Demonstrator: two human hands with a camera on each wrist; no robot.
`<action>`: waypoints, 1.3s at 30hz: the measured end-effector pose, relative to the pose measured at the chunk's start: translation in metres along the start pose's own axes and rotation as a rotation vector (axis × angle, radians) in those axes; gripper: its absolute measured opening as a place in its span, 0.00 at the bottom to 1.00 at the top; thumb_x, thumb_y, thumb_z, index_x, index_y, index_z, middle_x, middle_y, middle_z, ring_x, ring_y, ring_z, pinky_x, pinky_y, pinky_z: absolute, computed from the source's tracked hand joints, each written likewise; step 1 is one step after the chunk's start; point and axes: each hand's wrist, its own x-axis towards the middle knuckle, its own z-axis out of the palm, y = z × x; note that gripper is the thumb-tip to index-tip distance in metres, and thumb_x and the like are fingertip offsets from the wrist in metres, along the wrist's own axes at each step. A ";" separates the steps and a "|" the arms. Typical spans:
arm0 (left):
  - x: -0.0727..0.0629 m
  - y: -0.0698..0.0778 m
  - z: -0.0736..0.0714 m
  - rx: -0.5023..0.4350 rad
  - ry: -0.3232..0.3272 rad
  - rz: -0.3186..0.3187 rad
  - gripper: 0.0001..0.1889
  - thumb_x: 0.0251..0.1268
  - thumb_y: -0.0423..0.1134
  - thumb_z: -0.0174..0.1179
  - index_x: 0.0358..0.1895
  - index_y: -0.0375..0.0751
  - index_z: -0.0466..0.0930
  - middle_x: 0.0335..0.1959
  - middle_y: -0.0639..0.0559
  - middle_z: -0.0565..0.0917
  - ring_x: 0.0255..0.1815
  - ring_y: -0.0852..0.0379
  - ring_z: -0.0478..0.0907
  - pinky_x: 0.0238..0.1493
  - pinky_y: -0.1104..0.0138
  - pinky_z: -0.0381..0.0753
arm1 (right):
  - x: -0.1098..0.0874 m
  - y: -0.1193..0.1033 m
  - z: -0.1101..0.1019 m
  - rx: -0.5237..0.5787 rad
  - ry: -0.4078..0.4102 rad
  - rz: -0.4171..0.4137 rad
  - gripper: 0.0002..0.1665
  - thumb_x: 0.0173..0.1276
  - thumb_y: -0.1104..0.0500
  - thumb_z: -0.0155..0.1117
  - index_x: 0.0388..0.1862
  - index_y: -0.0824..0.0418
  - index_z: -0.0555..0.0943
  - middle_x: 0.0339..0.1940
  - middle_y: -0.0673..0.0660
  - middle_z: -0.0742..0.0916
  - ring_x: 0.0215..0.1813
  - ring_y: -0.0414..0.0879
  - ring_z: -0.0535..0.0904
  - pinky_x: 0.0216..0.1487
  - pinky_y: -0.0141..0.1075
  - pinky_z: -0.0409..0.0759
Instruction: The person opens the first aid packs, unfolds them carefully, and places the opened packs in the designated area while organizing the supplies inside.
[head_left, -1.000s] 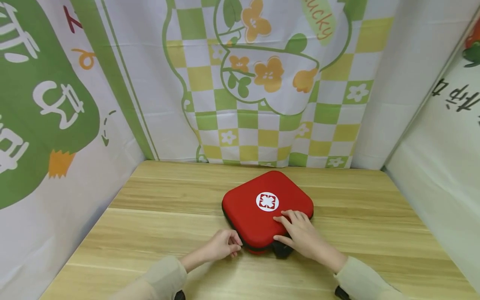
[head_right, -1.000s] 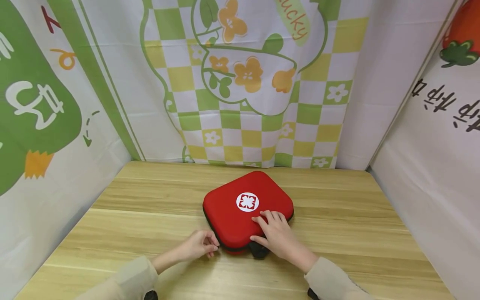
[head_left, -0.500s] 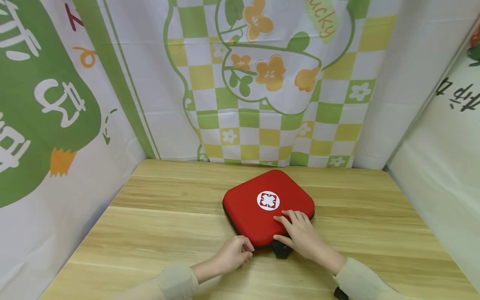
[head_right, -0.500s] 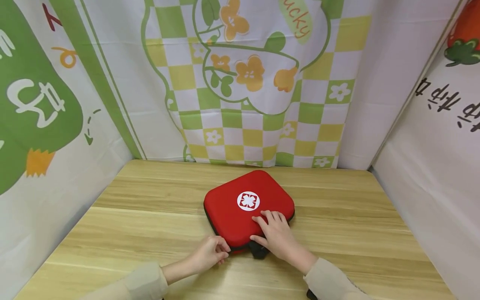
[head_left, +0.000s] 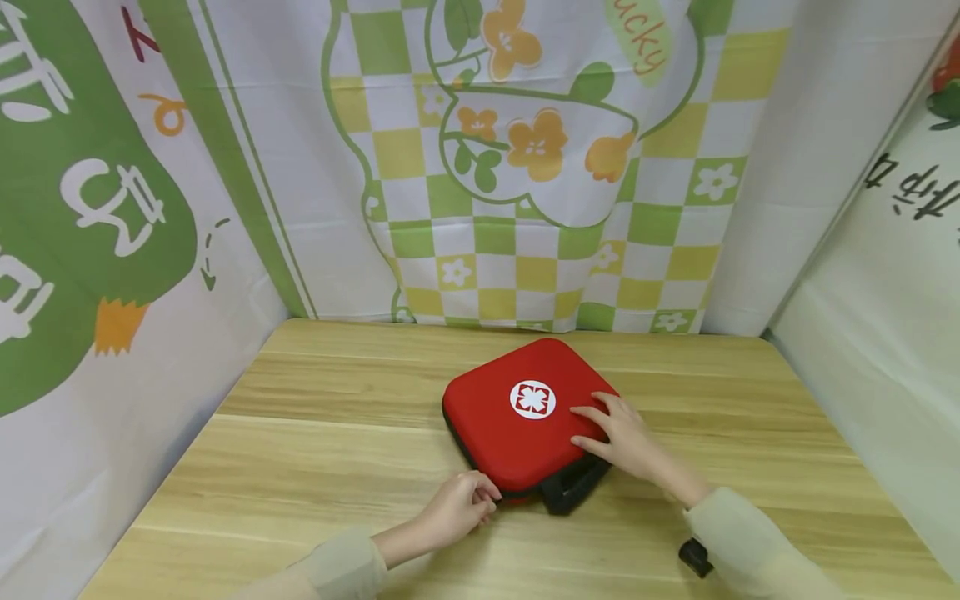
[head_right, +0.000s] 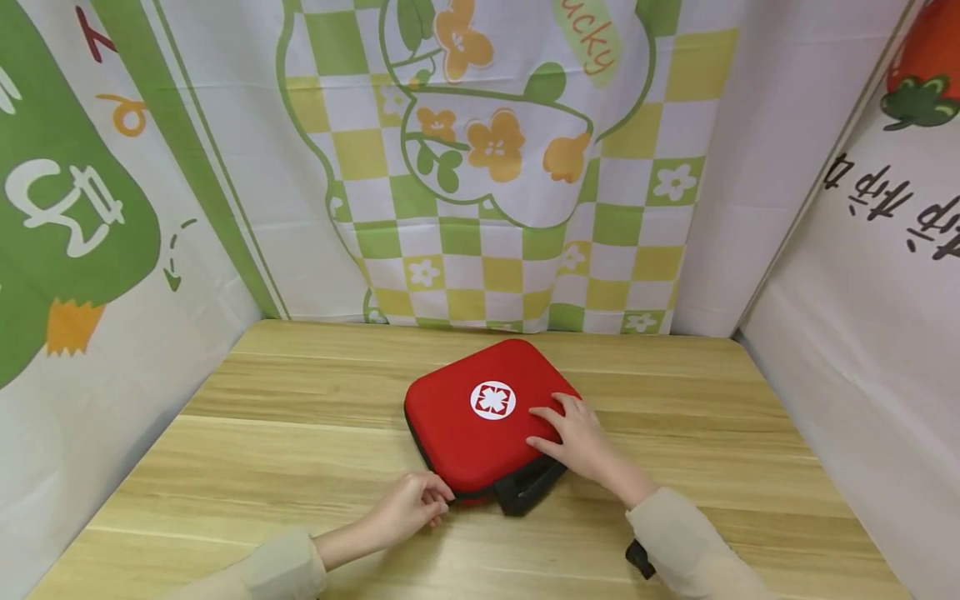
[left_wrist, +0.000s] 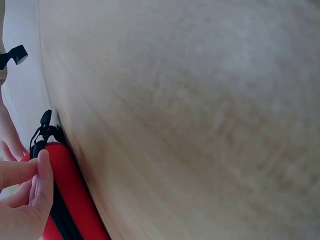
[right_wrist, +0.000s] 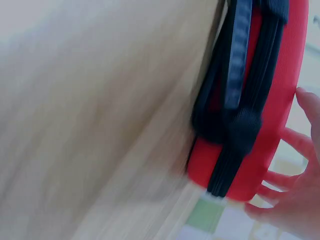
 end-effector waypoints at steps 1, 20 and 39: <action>0.000 -0.001 -0.001 0.006 -0.002 0.001 0.05 0.49 0.20 0.54 0.28 0.29 0.76 0.22 0.51 0.73 0.15 0.62 0.73 0.15 0.76 0.71 | 0.002 0.005 -0.001 0.019 -0.010 0.024 0.27 0.54 0.50 0.63 0.52 0.61 0.75 0.56 0.71 0.68 0.58 0.66 0.61 0.54 0.61 0.60; 0.000 -0.020 -0.033 0.163 0.075 -0.021 0.08 0.49 0.18 0.50 0.29 0.28 0.78 0.22 0.46 0.79 0.17 0.66 0.68 0.16 0.76 0.69 | -0.015 0.013 0.005 0.148 0.093 0.155 0.31 0.49 0.52 0.69 0.51 0.63 0.76 0.37 0.62 0.72 0.37 0.49 0.68 0.35 0.38 0.68; 0.026 -0.056 -0.074 0.266 0.323 -0.112 0.05 0.49 0.24 0.57 0.29 0.31 0.82 0.25 0.46 0.81 0.23 0.60 0.72 0.24 0.72 0.72 | -0.052 -0.028 0.015 -0.155 0.334 -0.319 0.30 0.34 0.65 0.73 0.44 0.60 0.81 0.25 0.52 0.70 0.24 0.38 0.62 0.22 0.26 0.65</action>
